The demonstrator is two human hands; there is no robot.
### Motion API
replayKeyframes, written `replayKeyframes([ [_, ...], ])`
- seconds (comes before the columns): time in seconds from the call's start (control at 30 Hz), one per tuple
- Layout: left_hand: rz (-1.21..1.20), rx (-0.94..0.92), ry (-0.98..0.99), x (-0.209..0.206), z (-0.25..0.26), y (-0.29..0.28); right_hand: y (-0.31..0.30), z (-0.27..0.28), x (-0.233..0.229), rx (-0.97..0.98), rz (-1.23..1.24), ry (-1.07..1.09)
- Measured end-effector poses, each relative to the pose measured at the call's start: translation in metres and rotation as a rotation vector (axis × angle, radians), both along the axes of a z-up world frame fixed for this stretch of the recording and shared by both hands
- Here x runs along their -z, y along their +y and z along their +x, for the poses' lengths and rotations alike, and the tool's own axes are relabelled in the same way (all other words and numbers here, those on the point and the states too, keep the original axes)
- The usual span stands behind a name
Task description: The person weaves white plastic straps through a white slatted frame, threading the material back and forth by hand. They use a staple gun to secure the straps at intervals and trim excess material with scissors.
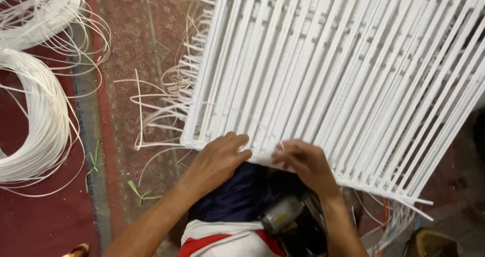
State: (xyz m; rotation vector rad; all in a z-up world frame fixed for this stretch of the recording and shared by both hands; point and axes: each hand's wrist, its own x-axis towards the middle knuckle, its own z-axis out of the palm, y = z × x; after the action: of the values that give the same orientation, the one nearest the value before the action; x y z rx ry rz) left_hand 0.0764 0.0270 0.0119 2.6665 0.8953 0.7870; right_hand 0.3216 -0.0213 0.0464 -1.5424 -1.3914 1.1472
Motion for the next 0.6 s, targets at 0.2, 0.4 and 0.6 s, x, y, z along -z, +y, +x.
replayKeyframes([
  [0.2,-0.231,-0.106,0.028,0.026,0.026,-0.006,0.059,-0.038,-0.020,0.038,0.072,-0.329],
  [0.4,-0.014,0.015,-0.056,-0.004,0.022,-0.014,-0.024,0.020,0.007,0.097,-0.043,0.003],
  [0.6,-0.181,-0.024,0.068,0.023,0.065,-0.010,0.033,0.005,-0.012,0.009,0.058,-0.542],
])
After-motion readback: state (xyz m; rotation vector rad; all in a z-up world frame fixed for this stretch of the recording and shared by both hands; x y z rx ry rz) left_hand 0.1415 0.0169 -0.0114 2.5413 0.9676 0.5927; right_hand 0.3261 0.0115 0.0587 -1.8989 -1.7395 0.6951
